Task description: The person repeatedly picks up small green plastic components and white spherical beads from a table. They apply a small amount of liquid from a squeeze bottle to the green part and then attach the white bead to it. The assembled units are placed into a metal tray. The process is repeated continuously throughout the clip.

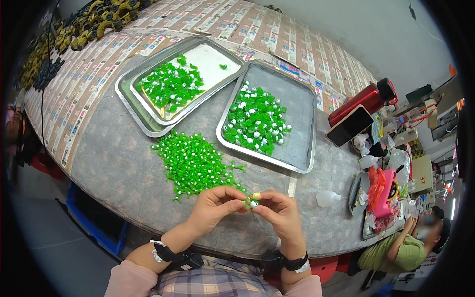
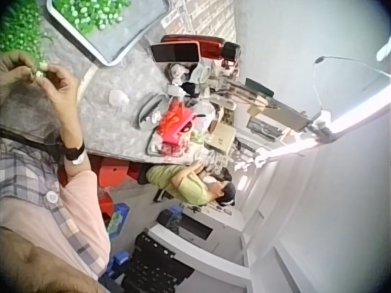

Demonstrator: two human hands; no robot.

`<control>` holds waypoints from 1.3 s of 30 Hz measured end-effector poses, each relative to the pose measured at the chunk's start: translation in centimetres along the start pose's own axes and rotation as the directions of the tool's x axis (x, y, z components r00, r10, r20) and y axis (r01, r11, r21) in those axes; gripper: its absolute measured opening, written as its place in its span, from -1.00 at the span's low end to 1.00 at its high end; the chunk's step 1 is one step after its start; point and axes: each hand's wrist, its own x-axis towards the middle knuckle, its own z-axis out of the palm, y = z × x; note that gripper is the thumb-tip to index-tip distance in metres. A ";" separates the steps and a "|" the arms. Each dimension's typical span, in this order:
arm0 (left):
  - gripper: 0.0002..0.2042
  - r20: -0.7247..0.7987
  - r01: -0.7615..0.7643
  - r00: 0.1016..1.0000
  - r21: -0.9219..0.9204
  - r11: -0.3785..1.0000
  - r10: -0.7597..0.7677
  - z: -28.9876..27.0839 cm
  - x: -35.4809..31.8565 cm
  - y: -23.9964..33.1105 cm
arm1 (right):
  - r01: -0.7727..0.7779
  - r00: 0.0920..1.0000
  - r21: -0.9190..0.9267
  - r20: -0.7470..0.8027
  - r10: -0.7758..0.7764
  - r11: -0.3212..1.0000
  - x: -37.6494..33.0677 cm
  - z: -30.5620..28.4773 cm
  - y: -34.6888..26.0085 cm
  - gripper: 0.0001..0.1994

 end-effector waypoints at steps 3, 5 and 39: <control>-0.89 -0.021 0.015 1.000 -0.001 1.000 -0.015 0.1 -0.1 0.1 | -0.028 1.000 0.132 -0.005 0.029 0.991 -0.2 -0.1 0.4 -0.79; -0.91 -0.052 0.019 0.998 0.006 1.000 -0.018 0.2 -0.1 0.0 | -0.002 1.000 0.131 -0.029 0.006 0.991 -0.2 0.1 0.5 -0.79; -0.92 0.119 -0.321 0.913 0.798 0.510 0.390 1.0 -0.5 -0.2 | -0.119 0.993 0.142 -0.004 0.121 0.983 -0.8 -0.3 0.9 -0.81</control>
